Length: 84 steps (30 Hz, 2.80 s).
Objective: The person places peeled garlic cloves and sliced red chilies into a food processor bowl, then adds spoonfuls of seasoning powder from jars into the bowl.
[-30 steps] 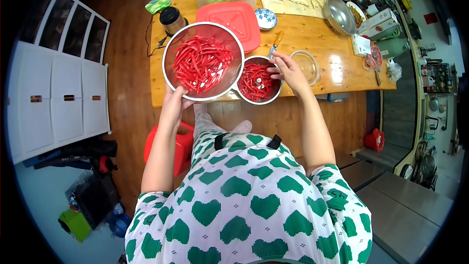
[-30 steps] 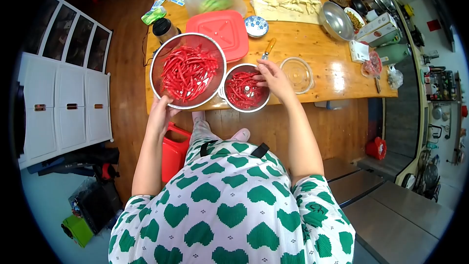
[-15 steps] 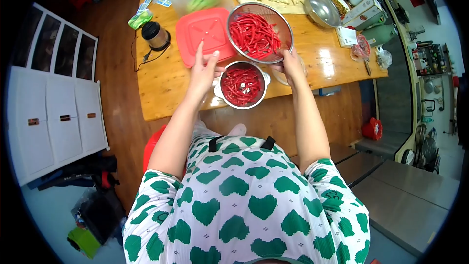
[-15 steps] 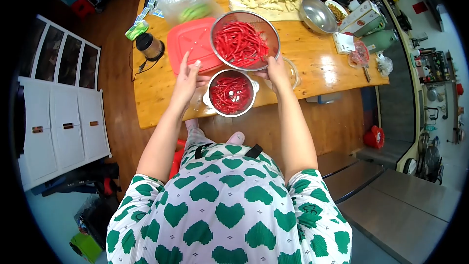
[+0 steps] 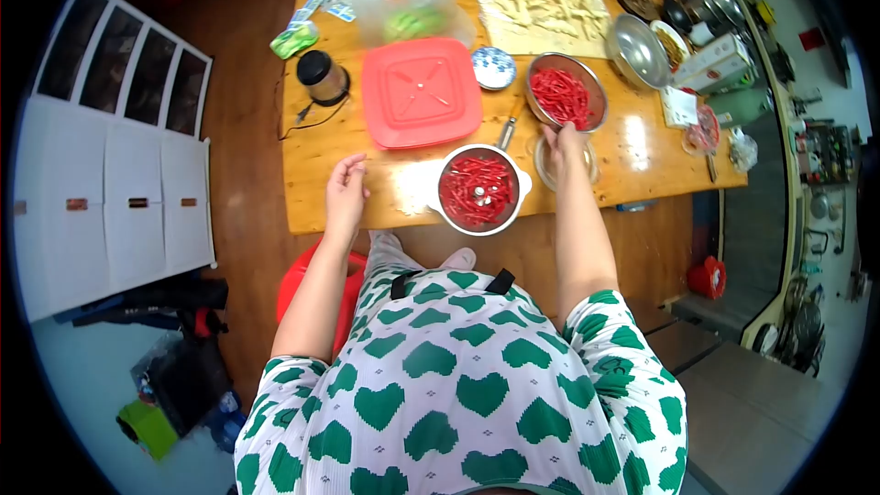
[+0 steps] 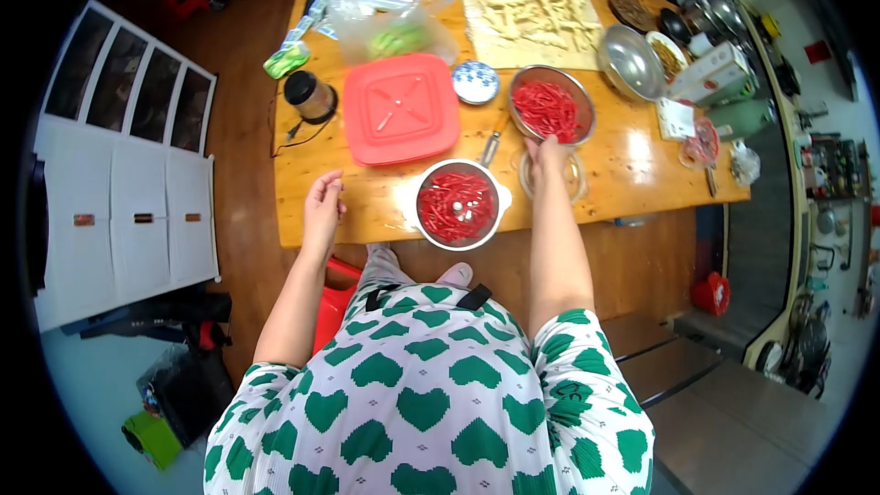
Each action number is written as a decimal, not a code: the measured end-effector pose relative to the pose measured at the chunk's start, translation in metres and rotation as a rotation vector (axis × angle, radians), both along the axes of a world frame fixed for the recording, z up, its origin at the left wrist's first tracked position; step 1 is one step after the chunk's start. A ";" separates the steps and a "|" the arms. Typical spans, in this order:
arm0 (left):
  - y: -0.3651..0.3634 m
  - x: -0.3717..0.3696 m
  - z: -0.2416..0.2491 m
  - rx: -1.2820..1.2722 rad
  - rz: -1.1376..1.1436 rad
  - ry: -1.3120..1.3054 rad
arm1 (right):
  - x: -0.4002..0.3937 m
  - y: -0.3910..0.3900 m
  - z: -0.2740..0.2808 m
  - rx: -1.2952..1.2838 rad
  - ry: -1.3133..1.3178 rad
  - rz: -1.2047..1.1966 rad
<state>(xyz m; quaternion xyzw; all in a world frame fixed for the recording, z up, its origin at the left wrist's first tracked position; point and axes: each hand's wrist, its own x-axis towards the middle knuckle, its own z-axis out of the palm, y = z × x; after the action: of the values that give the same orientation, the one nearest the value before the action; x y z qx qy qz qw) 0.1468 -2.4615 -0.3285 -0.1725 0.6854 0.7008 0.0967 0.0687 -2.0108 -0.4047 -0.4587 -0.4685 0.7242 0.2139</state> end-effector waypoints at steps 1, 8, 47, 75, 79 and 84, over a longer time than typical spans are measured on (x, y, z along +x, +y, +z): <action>-0.007 -0.001 -0.008 0.012 0.009 0.001 | -0.006 0.009 -0.017 -0.028 0.019 0.037; -0.035 -0.029 -0.012 0.030 0.028 -0.036 | -0.009 0.007 -0.018 -0.164 -0.145 0.164; -0.174 -0.219 -0.014 -0.498 -0.359 0.307 | -0.037 -0.446 0.060 1.528 0.121 1.756; -0.036 0.010 -0.002 -0.595 -0.501 0.444 | 0.216 -0.272 0.081 1.179 0.304 1.476; -0.030 0.013 -0.010 -0.622 -0.449 0.372 | 0.244 -0.229 0.104 1.169 0.211 1.311; -0.028 0.008 -0.029 -0.607 -0.413 0.405 | 0.233 -0.140 0.056 1.088 -0.110 0.626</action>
<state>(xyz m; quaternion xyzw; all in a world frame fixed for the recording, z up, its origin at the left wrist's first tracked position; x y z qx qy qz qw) 0.1552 -2.4890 -0.3570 0.0893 0.8862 0.4525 0.0433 0.3020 -2.1504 -0.3484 -0.1621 -0.8921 0.3860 0.1702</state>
